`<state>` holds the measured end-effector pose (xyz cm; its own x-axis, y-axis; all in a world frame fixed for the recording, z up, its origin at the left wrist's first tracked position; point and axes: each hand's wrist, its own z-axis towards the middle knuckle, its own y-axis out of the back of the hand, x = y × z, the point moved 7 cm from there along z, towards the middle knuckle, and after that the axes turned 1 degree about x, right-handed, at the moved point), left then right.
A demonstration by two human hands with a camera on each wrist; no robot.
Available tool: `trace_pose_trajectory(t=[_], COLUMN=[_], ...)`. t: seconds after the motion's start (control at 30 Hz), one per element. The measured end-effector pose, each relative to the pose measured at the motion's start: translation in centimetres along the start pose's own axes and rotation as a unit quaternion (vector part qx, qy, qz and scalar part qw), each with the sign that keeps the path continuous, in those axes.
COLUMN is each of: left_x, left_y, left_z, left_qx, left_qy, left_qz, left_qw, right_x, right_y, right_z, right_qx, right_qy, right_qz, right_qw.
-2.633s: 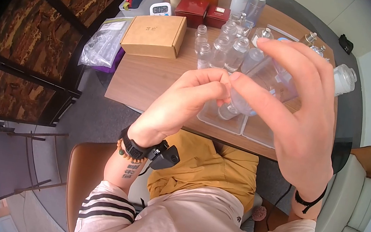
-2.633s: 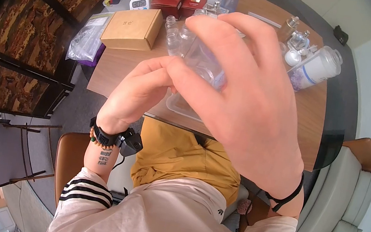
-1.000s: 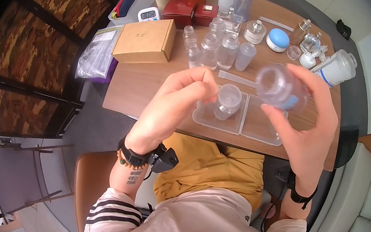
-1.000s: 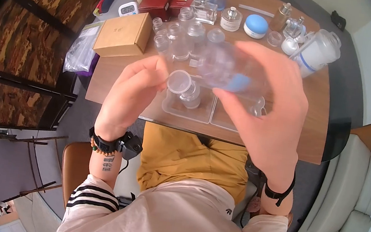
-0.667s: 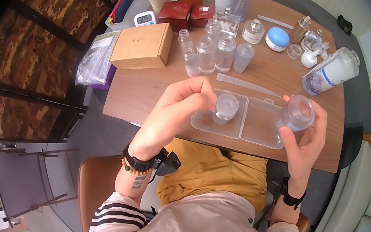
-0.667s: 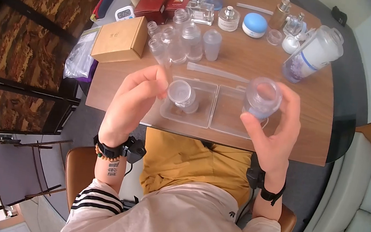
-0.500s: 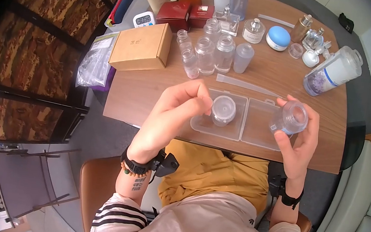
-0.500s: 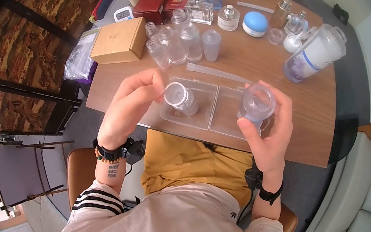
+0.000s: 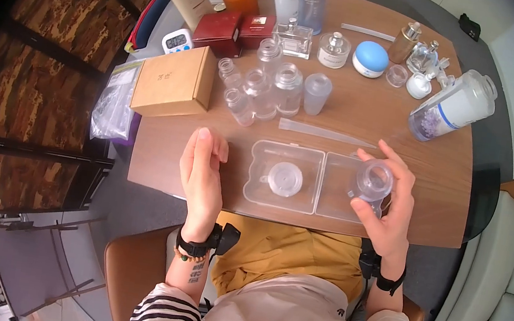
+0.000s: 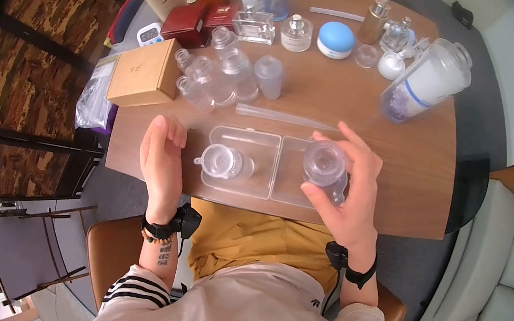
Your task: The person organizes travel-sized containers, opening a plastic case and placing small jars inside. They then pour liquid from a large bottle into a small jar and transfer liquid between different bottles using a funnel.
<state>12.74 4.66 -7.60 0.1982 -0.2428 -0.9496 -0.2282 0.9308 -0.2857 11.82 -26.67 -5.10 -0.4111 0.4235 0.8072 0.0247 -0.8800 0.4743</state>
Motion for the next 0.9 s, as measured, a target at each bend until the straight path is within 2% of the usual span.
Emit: trace_pose_trajectory(t=[0.07,0.17,0.3,0.37,0.4,0.47,0.57,0.67,0.73,0.83,0.87,0.9], left_x=[0.5,0.6,0.7,0.1,0.2,-0.3,-0.7,-0.1,-0.1,-0.2,-0.2,-0.2], left_y=[0.3,0.3,0.2,-0.2,-0.2,-0.2,-0.3,0.2,0.4,0.3,0.3,0.3], left_z=[-0.1,-0.3,-0.1,-0.2,-0.3,-0.4,-0.5,-0.8,-0.8,-1.0,-1.0,-1.1], left_qx=[-0.024,-0.052,-0.039,-0.005,-0.003,-0.022,-0.02,-0.029,-0.034,-0.044,-0.05,-0.05], left_qy=[-0.023,-0.004,0.0,-0.051,-0.052,-0.106,-0.135,-0.128,-0.121,-0.111,-0.107,-0.108], left_qz=[0.012,0.002,0.016,0.073,0.075,0.094,0.079,0.066,0.042,0.015,0.011,0.01], left_qw=[0.999,0.999,0.999,0.996,0.996,0.99,0.988,0.989,0.991,0.993,0.993,0.993], right_x=[0.4,1.0,1.3,1.4,1.5,1.5,1.6,1.6,1.3,-0.7,-0.8,-1.4], right_y=[0.0,-0.1,-0.3,-0.5,-0.5,-0.4,-0.3,-0.2,1.5,2.8,2.8,3.1], right_z=[0.0,0.3,0.5,0.5,0.5,0.5,0.5,0.6,0.0,-2.0,-2.4,-3.0], right_qx=[0.017,0.029,0.034,0.036,0.03,0.024,0.019,0.02,-0.098,-0.26,-0.26,-0.264], right_qy=[0.04,0.034,0.042,0.048,0.047,0.046,0.037,0.019,0.077,0.028,0.028,0.003], right_qz=[-0.047,-0.084,-0.129,-0.141,-0.15,-0.158,-0.177,-0.193,-0.075,0.073,0.073,0.125], right_qw=[0.998,0.995,0.99,0.988,0.987,0.986,0.983,0.981,0.989,0.962,0.963,0.956])
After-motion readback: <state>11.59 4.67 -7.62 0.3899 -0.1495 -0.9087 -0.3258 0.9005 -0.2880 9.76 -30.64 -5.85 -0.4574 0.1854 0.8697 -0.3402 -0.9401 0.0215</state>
